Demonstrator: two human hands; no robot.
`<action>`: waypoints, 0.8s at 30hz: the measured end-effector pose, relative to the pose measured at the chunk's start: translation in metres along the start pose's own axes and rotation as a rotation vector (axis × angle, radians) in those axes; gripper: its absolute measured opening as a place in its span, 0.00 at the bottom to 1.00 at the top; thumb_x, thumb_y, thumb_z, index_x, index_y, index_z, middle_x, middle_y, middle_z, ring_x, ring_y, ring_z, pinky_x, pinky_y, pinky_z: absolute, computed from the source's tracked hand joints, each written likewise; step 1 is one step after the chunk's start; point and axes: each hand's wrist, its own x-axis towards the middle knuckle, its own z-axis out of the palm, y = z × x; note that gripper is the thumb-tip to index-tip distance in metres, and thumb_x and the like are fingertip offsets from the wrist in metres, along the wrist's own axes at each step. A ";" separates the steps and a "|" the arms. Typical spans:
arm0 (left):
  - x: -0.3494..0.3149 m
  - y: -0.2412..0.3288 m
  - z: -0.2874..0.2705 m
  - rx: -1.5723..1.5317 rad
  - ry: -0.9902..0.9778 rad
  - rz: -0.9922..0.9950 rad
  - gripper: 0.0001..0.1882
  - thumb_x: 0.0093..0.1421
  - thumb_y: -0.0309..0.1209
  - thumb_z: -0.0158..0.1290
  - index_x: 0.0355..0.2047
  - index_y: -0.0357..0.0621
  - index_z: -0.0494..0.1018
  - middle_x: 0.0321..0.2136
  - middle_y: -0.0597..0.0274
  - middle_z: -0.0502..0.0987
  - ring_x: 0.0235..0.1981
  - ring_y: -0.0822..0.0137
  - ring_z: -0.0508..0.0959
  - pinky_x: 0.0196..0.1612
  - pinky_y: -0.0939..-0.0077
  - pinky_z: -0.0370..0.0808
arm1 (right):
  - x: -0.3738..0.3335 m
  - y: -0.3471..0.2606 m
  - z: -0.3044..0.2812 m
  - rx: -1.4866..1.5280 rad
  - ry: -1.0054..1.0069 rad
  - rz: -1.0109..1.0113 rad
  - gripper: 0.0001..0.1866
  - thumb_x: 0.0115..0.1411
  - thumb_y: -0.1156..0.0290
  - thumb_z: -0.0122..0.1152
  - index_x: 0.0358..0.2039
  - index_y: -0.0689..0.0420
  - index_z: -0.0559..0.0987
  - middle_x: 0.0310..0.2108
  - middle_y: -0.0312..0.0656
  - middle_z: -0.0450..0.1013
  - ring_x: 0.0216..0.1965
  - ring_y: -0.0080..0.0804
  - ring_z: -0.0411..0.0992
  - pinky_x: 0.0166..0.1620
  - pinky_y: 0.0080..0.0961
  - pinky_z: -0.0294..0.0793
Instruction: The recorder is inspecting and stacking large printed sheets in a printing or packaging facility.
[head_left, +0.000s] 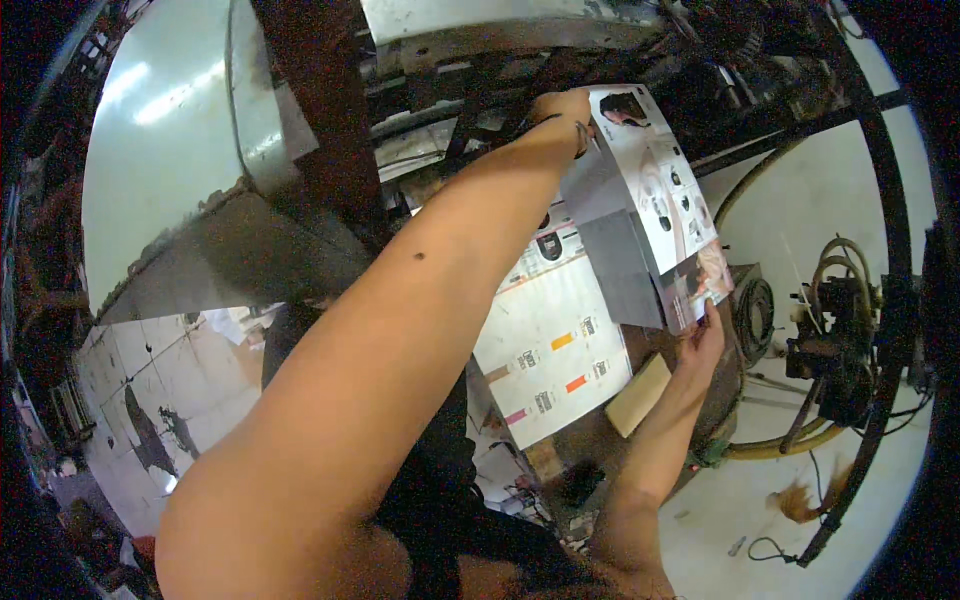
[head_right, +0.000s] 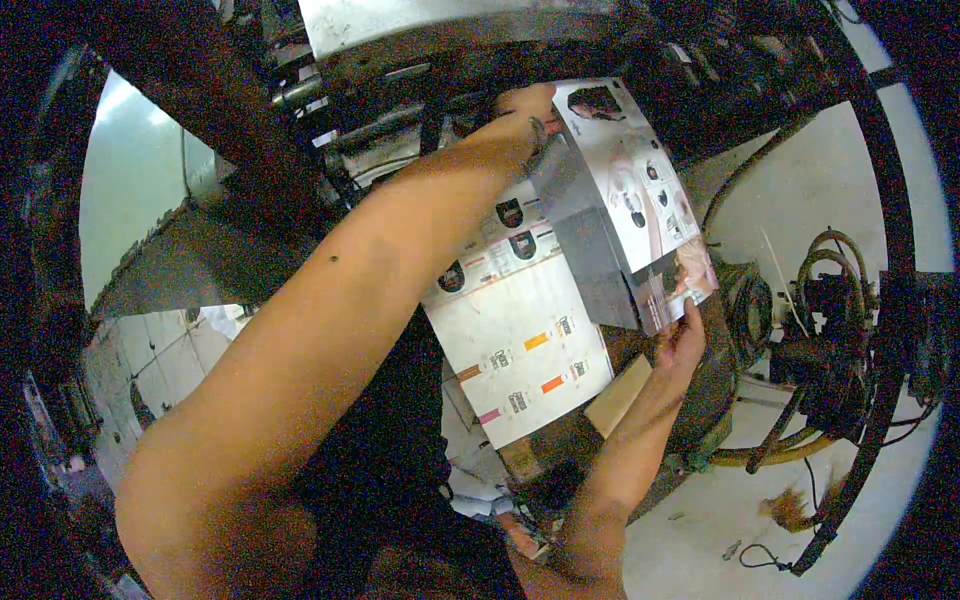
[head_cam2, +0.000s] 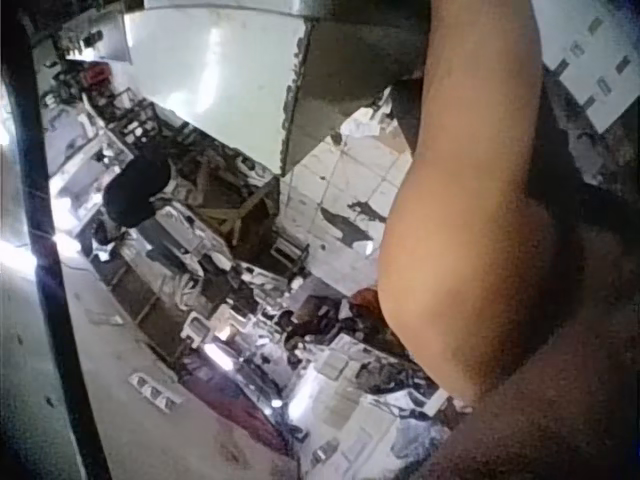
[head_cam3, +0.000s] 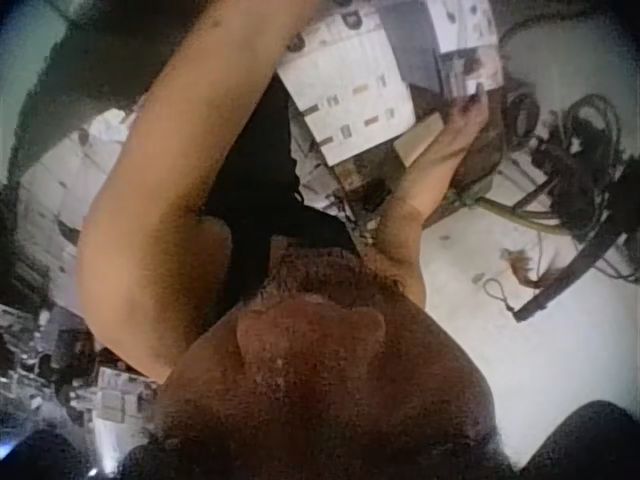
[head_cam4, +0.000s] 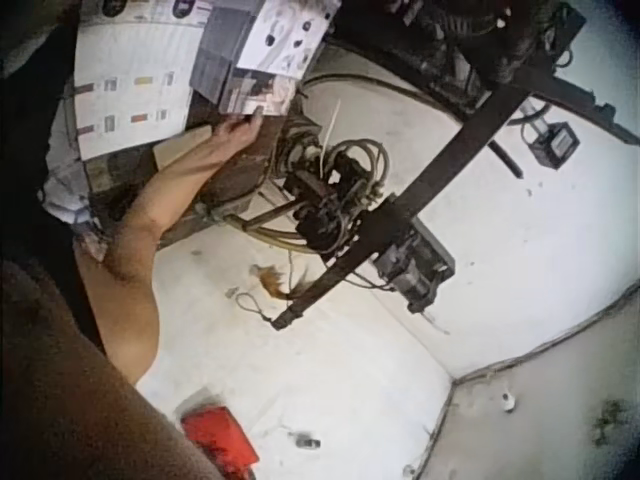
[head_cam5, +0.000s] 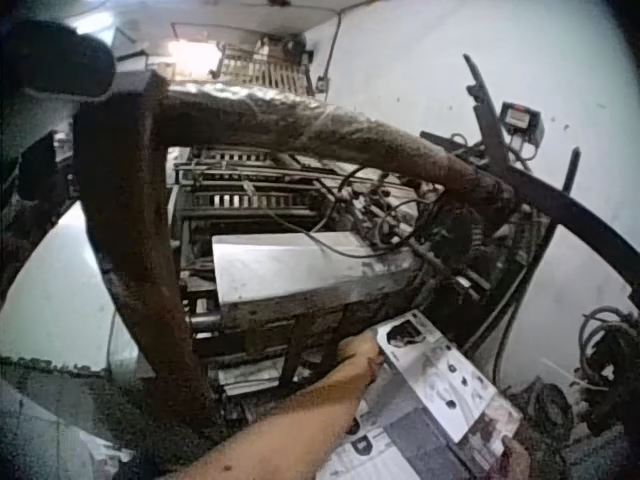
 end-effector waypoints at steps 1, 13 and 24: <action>-0.002 -0.011 0.003 -0.149 -0.129 -0.396 0.11 0.53 0.31 0.52 0.32 0.35 0.73 0.31 0.48 0.78 0.33 0.58 0.80 0.34 0.65 0.76 | 0.000 -0.001 0.000 0.013 -0.064 0.062 0.11 0.60 0.68 0.53 0.39 0.60 0.74 0.32 0.39 0.74 0.27 0.26 0.74 0.24 0.18 0.75; 0.003 -0.040 0.036 -1.426 -0.193 0.051 0.05 0.54 0.27 0.55 0.29 0.37 0.73 0.26 0.54 0.77 0.24 0.60 0.77 0.23 0.62 0.77 | -0.007 -0.008 0.012 -0.090 0.017 0.041 0.07 0.58 0.68 0.56 0.33 0.58 0.75 0.24 0.34 0.74 0.14 0.20 0.68 0.13 0.10 0.66; -0.064 -0.055 0.071 -1.069 -0.443 0.294 0.32 0.50 0.43 0.56 0.52 0.37 0.65 0.50 0.44 0.69 0.51 0.56 0.69 0.53 0.67 0.64 | -0.018 -0.004 0.034 -0.016 0.089 -0.030 0.10 0.59 0.66 0.54 0.36 0.58 0.74 0.27 0.37 0.75 0.21 0.26 0.73 0.18 0.19 0.69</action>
